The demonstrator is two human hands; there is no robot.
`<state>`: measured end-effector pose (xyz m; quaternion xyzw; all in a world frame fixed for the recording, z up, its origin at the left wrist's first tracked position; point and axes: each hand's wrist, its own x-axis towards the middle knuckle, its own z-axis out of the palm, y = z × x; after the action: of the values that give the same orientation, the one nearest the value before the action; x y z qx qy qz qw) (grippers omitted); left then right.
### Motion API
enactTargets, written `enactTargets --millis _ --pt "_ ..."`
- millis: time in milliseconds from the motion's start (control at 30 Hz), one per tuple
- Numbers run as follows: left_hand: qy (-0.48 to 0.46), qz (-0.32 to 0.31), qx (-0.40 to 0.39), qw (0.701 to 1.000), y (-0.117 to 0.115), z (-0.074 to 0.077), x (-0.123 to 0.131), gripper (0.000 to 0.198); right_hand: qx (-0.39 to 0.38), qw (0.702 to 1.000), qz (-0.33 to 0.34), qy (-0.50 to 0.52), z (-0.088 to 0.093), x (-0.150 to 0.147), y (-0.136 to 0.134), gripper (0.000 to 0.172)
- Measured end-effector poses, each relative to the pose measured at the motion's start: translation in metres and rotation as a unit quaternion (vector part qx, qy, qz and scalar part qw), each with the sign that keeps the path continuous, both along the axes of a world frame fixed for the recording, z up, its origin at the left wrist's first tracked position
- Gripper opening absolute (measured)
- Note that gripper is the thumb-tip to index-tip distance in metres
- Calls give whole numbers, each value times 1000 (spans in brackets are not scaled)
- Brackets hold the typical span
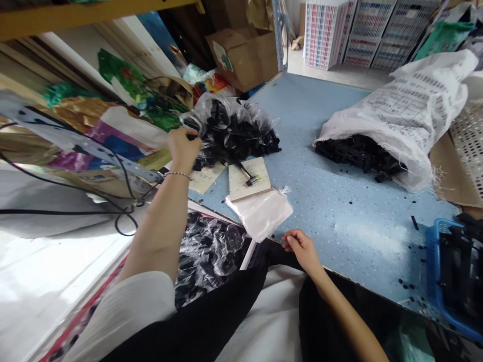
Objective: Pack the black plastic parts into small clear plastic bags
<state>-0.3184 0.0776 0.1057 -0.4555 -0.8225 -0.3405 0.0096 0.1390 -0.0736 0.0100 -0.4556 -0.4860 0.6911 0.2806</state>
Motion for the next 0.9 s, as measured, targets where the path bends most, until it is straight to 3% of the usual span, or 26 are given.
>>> enactTargets --millis 100,267,667,900 --pt "10 36 4 999 -7 -5 7 32 -3 1000 3 3 -2 -5 -1 39" --pt "3 43 8 999 -13 -11 11 43 -2 1000 9 6 -4 -6 -4 38" --pt "47 1 20 999 -7 -10 12 45 -1 1000 -2 -6 -5 -1 -2 39" --pt "-2 64 19 998 4 -12 0 89 -9 1000 4 -1 -7 -2 -2 36"
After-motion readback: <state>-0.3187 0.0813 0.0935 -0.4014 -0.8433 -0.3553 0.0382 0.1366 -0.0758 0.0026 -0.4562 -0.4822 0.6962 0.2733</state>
